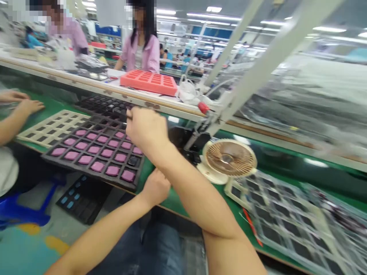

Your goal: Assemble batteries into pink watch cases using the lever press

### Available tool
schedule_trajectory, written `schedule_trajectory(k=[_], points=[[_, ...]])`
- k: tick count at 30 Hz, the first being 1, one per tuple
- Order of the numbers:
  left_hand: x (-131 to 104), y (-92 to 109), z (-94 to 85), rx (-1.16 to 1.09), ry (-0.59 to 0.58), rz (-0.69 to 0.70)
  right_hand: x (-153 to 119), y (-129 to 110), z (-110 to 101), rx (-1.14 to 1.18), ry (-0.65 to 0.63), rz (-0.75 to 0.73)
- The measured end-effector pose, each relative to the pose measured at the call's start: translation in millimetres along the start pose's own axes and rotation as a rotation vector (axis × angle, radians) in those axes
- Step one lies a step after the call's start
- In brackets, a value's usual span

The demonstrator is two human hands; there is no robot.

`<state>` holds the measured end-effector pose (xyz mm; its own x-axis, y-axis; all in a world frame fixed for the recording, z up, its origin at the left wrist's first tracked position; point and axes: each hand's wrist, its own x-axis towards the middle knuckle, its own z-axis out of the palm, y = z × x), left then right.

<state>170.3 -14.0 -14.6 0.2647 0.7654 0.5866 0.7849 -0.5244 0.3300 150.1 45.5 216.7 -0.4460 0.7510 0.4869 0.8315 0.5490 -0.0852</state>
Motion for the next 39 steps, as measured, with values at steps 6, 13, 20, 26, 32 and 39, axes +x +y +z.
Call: schedule_trajectory(k=[6,13,20,26,32,39], points=[[-25,13,-2.4,-0.026,0.005,-0.074,-12,142,-108,-0.109,0.581,0.013],[-58,21,-10.3,0.07,0.004,-0.094,34,199,-63,0.122,0.011,0.096],[-56,24,-10.8,0.131,0.011,-0.145,-60,151,-64,0.143,0.618,-0.111],[-60,24,-7.2,0.12,-0.003,-0.141,-160,133,-9,0.261,0.753,-0.282],[-58,25,-16.9,-0.003,0.01,-0.134,-193,136,1,0.202,0.67,-0.102],[-134,8,-92.7,-0.372,0.25,-0.178,-251,102,49,0.627,-0.06,0.27]])
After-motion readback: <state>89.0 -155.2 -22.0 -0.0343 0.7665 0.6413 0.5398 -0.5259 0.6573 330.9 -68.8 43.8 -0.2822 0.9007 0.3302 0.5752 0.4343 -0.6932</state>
